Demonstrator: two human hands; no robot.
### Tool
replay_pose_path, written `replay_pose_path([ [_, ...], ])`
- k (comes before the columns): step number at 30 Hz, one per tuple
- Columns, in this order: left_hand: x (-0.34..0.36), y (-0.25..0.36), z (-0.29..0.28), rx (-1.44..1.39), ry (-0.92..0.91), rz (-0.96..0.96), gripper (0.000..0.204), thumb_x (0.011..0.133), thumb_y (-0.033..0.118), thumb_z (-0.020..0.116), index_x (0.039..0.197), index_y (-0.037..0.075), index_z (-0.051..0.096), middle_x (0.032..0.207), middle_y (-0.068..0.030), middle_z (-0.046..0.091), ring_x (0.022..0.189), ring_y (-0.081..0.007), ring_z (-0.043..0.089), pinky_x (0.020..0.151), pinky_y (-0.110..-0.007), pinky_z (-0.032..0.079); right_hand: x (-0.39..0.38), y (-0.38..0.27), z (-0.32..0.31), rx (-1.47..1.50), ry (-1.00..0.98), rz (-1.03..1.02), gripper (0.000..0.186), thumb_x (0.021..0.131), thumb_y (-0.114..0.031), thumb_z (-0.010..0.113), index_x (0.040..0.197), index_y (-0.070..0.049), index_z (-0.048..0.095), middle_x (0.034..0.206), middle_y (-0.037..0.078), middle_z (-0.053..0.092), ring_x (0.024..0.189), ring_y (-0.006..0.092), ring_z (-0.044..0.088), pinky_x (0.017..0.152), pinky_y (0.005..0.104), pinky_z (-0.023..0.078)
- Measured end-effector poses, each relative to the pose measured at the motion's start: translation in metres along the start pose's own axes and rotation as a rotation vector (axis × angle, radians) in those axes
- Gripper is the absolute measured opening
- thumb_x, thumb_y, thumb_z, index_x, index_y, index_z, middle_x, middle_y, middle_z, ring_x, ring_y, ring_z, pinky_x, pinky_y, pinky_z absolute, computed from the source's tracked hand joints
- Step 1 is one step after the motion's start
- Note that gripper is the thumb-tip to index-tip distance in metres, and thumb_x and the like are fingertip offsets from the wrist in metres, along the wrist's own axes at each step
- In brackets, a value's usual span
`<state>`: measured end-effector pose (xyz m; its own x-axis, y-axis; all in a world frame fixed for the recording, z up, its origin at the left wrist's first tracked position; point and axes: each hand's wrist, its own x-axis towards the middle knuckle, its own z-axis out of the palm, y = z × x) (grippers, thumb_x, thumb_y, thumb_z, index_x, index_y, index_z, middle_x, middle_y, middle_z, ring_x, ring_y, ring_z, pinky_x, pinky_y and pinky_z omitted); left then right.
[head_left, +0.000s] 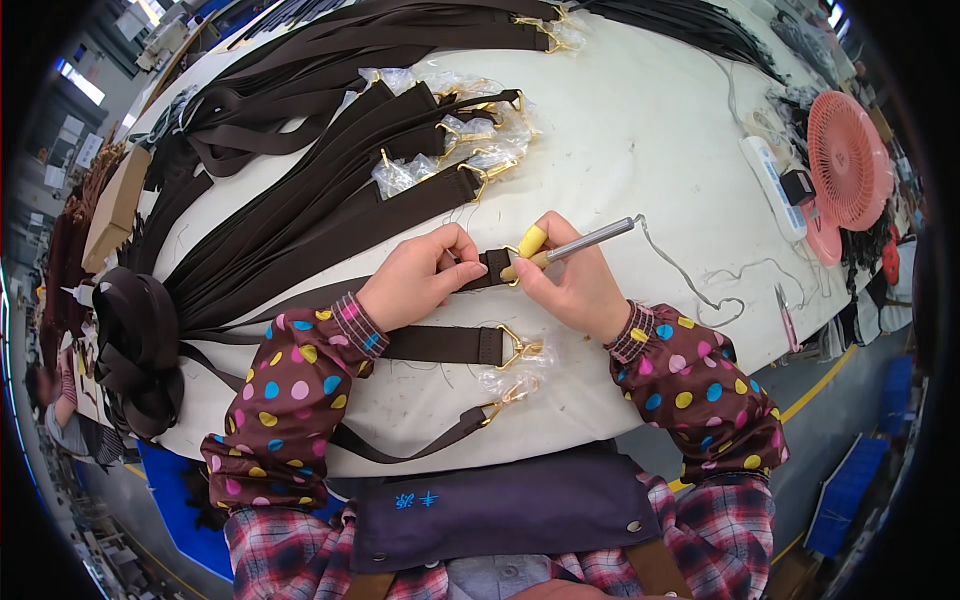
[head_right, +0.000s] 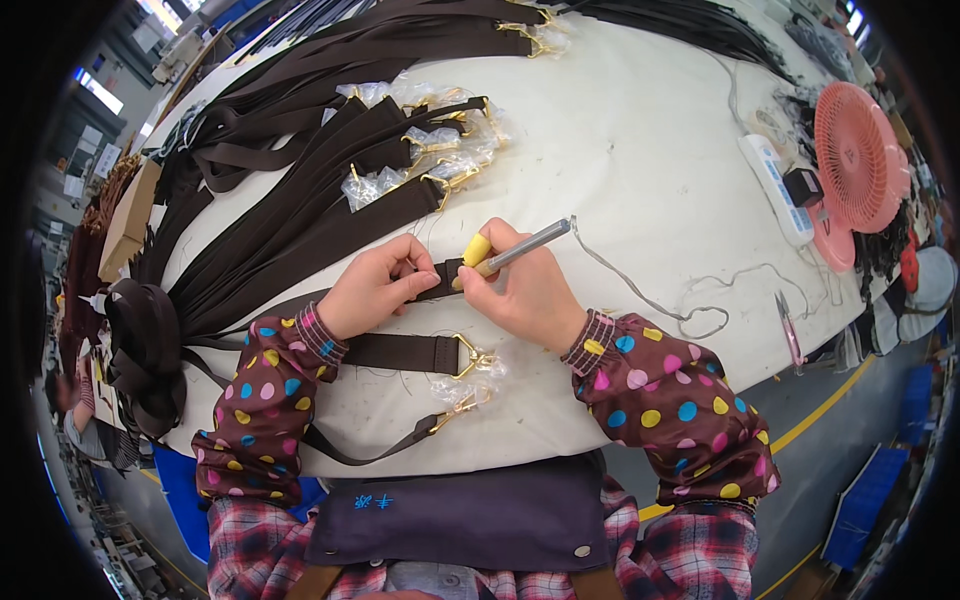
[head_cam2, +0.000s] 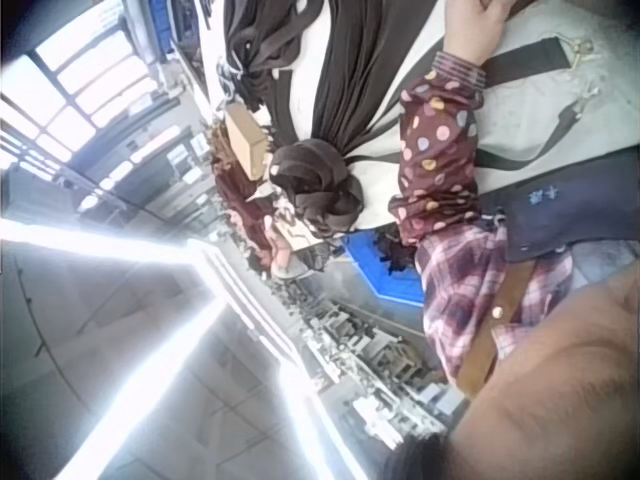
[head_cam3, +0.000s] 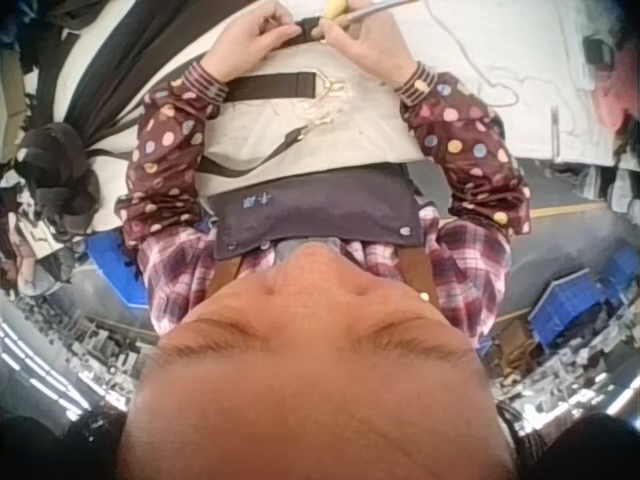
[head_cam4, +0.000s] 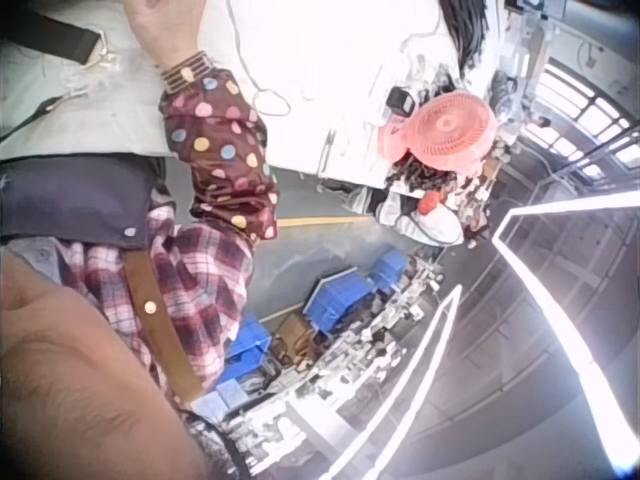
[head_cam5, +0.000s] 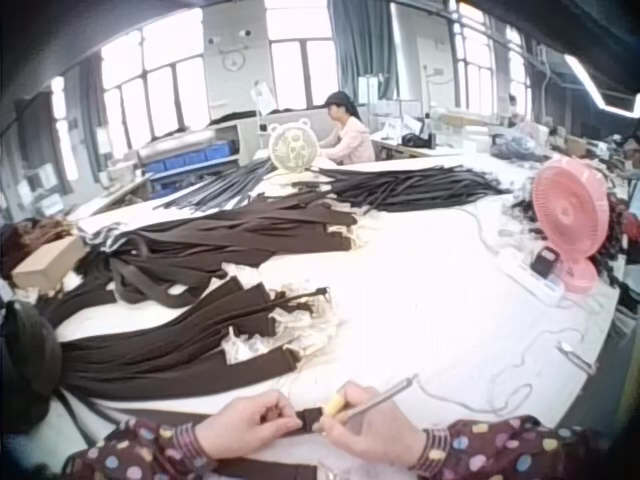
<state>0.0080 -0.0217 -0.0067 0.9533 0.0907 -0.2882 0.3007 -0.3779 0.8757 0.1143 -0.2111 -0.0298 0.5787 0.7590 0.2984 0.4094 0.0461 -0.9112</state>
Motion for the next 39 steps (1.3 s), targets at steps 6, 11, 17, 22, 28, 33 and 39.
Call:
replay_pose_path([
  [6,0.004,-0.011,0.002,-0.306,-0.040,0.033,0.014,0.095,0.014,0.060,0.095,0.004,0.051,0.087,-0.0029,0.063,0.073,-0.0060,0.059,0.061,-0.020,0.053,0.001,0.003,0.001,-0.041,-0.022,-0.013,0.020,0.081,-0.011,0.067,0.086,-0.002,0.049,0.070,0.009,0.061,0.061,0.0177,0.059,0.057,0.0290,0.046],
  [11,0.006,-0.010,0.000,-0.324,-0.041,0.021,0.013,0.096,0.012,0.058,0.095,0.002,0.049,0.097,-0.0078,0.066,0.077,-0.0074,0.061,0.064,-0.021,0.054,0.001,0.005,0.002,-0.051,-0.028,0.004,0.021,0.081,-0.012,0.068,0.087,-0.002,0.049,0.070,0.009,0.059,0.061,0.0189,0.057,0.056,0.0298,0.045],
  [17,0.006,-0.012,0.001,-0.333,-0.033,0.022,0.013,0.096,0.011,0.057,0.095,0.002,0.048,0.096,-0.0077,0.066,0.078,-0.0078,0.061,0.064,-0.022,0.054,0.001,0.005,0.002,-0.063,-0.027,0.017,0.022,0.081,-0.012,0.068,0.087,-0.002,0.049,0.071,0.010,0.059,0.062,0.0197,0.057,0.056,0.0304,0.045],
  [22,0.007,-0.012,0.001,-0.329,-0.033,0.014,0.013,0.096,0.011,0.057,0.095,0.002,0.048,0.097,-0.0079,0.066,0.078,-0.0080,0.061,0.064,-0.022,0.055,0.002,0.005,0.002,-0.069,-0.029,0.018,0.022,0.081,-0.012,0.068,0.088,-0.002,0.049,0.072,0.010,0.059,0.062,0.0205,0.057,0.056,0.0309,0.045],
  [28,0.006,-0.012,0.001,-0.328,-0.025,0.018,0.012,0.096,0.011,0.058,0.096,0.003,0.048,0.095,-0.0071,0.065,0.077,-0.0082,0.061,0.065,-0.022,0.055,0.001,0.006,0.003,-0.064,-0.025,0.022,0.022,0.081,-0.012,0.067,0.088,-0.002,0.049,0.072,0.010,0.059,0.062,0.0196,0.057,0.056,0.0308,0.045],
  [33,0.005,0.004,-0.006,-0.049,-0.025,0.026,0.018,0.091,0.009,0.063,0.103,0.004,0.050,0.088,-0.0027,0.058,0.072,-0.0064,0.058,0.060,-0.021,0.053,0.001,-0.009,-0.005,0.055,-0.016,0.107,0.013,0.088,-0.008,0.061,0.090,-0.003,0.049,0.081,0.002,0.054,0.075,0.0079,0.054,0.068,0.0245,0.044],
  [39,0.016,0.007,0.006,0.371,0.085,0.446,0.024,0.084,0.008,0.070,0.103,0.004,0.056,0.084,-0.0015,0.055,0.067,-0.0045,0.053,0.050,-0.021,0.045,0.003,-0.012,-0.010,0.152,0.086,0.054,0.013,0.089,-0.013,0.061,0.088,-0.005,0.051,0.079,0.000,0.052,0.071,0.0063,0.045,0.066,0.0230,0.038],
])
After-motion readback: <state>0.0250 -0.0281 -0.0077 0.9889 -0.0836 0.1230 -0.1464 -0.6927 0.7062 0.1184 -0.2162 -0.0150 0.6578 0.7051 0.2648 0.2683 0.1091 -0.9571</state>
